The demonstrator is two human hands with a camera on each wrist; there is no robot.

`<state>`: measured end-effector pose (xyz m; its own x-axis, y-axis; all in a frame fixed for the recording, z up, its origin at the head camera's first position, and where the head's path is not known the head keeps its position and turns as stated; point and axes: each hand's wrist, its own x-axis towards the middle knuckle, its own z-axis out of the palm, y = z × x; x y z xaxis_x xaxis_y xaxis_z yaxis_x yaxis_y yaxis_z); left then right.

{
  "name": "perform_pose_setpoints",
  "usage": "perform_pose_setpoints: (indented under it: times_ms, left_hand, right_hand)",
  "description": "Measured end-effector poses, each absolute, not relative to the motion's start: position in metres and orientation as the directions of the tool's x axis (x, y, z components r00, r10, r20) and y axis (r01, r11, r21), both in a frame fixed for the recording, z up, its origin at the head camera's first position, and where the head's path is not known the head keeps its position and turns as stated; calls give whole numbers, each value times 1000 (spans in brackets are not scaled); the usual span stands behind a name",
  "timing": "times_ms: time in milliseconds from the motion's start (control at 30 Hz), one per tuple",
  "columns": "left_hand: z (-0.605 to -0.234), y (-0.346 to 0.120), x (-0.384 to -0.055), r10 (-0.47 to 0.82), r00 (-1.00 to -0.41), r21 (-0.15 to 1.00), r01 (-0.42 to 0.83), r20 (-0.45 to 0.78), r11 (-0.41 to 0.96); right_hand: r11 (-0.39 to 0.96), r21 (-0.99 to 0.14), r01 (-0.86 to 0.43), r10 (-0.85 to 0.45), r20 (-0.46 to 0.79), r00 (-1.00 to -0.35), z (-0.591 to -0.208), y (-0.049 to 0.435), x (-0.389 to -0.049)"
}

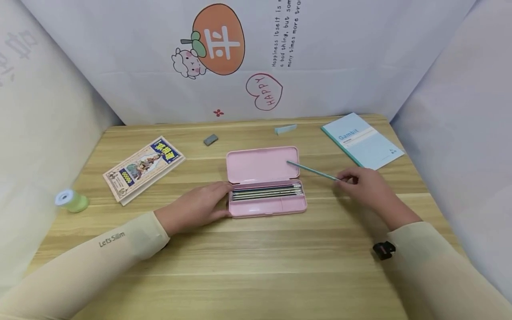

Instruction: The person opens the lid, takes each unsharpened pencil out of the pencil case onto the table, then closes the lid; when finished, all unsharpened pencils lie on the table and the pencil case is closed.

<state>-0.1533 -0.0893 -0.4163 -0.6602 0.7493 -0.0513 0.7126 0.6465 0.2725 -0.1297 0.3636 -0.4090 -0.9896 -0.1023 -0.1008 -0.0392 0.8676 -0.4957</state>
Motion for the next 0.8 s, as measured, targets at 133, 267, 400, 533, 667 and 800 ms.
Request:
perform_pose_setpoints:
  times_ms: [133,267,400,533,667,800]
  left_hand:
    - [-416,-91,-152,743,-665,269,704,-77,657]
    - [-416,-91,-152,747,-660,261,710,-78,654]
    - [-415,-91,-151,742,-666,251,707,-77,661]
    - [-413,-91,-150,741,-668,248,707,-74,662]
    - [-414,-90,-150,747,-662,252,714,-58,653]
    - [-414,-88,-148,751,-659,255,719,-49,647]
  right_hand:
    - [882,-472,1,-67,-127,-990,-423,387,-129]
    - [901,-434,21,-39,-128,-991,-428,402,-125]
    - [914,-403,37,-16,-128,-992,-425,404,-120]
    - [917,-394,60,-4,-160,-987,-421,399,-117]
    - [918,-392,65,1,-162,-987,-419,396,-115]
    - [917,-393,66,8,-149,-989,-422,396,-113]
